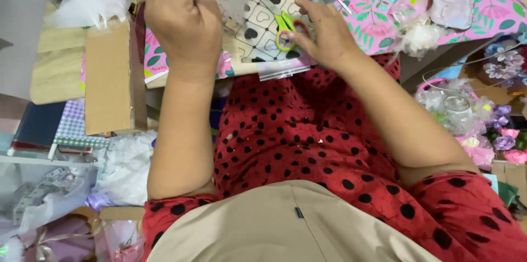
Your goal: The person is preparing floral wrapping materials by cutting decorative heart-patterned film and brown paper, then folding and taping them to create a bouquet wrap.
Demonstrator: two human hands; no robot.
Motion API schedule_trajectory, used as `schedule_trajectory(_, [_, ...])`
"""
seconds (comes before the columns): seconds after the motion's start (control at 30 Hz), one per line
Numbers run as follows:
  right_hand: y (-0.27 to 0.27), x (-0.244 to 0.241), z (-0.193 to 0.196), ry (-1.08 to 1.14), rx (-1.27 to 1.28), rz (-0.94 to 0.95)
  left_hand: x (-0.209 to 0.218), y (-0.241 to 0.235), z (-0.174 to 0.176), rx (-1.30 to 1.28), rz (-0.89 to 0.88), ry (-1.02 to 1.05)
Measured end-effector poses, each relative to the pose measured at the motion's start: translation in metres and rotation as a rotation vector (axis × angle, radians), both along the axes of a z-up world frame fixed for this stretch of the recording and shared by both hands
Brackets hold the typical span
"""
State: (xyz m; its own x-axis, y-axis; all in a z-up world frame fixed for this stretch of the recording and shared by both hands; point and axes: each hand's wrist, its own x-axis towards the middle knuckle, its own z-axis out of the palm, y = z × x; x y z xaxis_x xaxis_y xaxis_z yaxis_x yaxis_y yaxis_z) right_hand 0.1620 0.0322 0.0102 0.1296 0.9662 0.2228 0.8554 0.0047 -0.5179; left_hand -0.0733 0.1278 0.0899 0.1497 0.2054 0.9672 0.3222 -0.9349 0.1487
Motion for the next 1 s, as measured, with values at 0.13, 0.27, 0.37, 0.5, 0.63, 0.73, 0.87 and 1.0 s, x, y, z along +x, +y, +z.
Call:
schedule_trajectory(0.13, [0.025,0.0,-0.02,-0.068,0.14,-0.001,0.015,0.006,-0.027,0.246,0.019,0.086])
schedule_trajectory(0.27, [0.019,0.005,-0.018,-0.006,0.107,-0.12,0.045,0.048,-0.12,0.036,-0.037,0.49])
schedule_trajectory(0.37, [0.018,0.011,-0.01,0.033,0.09,-0.205,0.047,0.053,-0.153,-0.461,-0.163,0.829])
schedule_trajectory(0.5, [0.014,0.033,-0.014,0.066,0.055,-0.291,0.052,0.057,-0.161,-0.636,-0.185,0.932])
schedule_trajectory(0.63, [0.006,0.065,-0.021,-0.017,0.433,-0.299,0.05,0.04,-0.126,-0.733,-0.125,1.117])
schedule_trajectory(0.73, [-0.002,0.05,-0.018,-0.046,0.68,-0.152,0.049,0.031,-0.115,-0.812,-0.124,1.163])
schedule_trajectory(0.87, [0.006,0.02,-0.03,-0.261,0.649,0.0,0.047,0.025,-0.107,-0.814,-0.119,1.212])
schedule_trajectory(1.0, [0.015,0.003,-0.048,-0.328,-0.038,-0.024,0.039,0.022,-0.117,-0.762,-0.09,1.225])
